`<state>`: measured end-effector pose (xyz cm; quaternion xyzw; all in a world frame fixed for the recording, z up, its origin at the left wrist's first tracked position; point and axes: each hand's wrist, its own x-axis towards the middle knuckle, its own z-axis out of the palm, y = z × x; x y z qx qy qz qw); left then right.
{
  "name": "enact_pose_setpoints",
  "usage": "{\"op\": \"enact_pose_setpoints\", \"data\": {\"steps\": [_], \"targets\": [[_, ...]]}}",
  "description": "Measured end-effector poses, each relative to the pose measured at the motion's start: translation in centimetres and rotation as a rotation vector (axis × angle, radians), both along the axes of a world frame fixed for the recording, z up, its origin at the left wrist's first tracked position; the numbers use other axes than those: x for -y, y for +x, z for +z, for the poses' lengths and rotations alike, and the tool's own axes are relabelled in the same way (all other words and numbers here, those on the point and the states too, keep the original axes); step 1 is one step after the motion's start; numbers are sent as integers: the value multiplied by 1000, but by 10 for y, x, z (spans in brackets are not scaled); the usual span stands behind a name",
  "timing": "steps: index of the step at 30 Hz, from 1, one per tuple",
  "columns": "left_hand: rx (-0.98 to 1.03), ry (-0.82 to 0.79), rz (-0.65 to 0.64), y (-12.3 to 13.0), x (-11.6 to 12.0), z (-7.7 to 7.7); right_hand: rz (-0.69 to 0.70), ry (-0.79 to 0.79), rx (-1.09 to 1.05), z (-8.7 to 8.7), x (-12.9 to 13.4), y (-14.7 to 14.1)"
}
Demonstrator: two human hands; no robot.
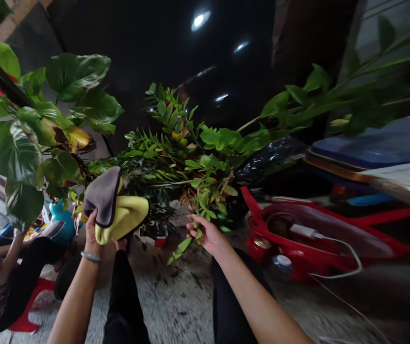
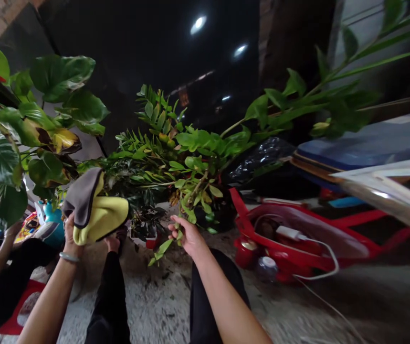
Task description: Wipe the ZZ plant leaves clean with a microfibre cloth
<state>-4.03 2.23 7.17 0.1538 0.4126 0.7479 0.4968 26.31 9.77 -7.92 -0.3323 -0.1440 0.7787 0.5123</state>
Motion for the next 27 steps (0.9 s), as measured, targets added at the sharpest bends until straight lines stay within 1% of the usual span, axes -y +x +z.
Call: {"op": "enact_pose_setpoints", "data": {"steps": [1, 2, 3, 5, 7, 8, 9, 10, 11, 13, 15, 16, 17, 18, 19, 20, 22, 24, 25, 26, 27], "targets": [[-14, 12, 45, 2, -8, 4, -7, -2, -4, 1, 1, -2], [-25, -13, 53, 6, -14, 2, -14, -4, -5, 1, 2, -3], [-30, -77, 13, 9, -17, -4, -21, -7, -1, 2, 2, -4], [-12, -273, -122, 15, -13, -28, -34, -19, 20, 2, 3, -5], [29, -434, -231, 16, 2, -54, -35, -32, 49, 1, 2, -2], [47, -469, -261, 15, 11, -62, -31, -36, 60, 0, 2, 0], [55, -464, -268, 14, 19, -66, -25, -35, 66, -1, 1, 1], [49, -426, -251, 12, 25, -63, -19, -30, 67, -2, 0, 3], [37, -369, -213, 12, 27, -55, -15, -22, 62, -3, -1, 4], [5, -229, -106, 16, 22, -27, -16, -1, 40, -3, -2, 4], [-12, -112, -38, 26, 3, 5, -27, 25, 13, -3, -2, 2], [-19, -74, -35, 33, -8, 18, -32, 37, -1, -3, -1, 0], [-29, -50, -45, 41, -20, 27, -34, 45, -12, -2, -1, -1], [-41, -52, -70, 50, -30, 30, -32, 47, -19, -1, -1, -2], [-55, -80, -101, 58, -38, 28, -29, 44, -23, -1, 0, -3], [-71, -129, -141, 66, -43, 22, -24, 37, -23, 0, 0, -4], [-100, -280, -232, 77, -44, 1, -17, 27, -16, 0, 0, -3], [-115, -410, -321, 82, -36, -19, -20, 31, -12, 0, 0, 0], [-118, -438, -356, 83, -32, -25, -24, 35, -11, -1, 0, 2], [-121, -445, -385, 84, -29, -26, -27, 39, -9, -1, 0, 3], [-124, -424, -406, 83, -28, -22, -30, 40, -4, -1, 0, 4]]}}
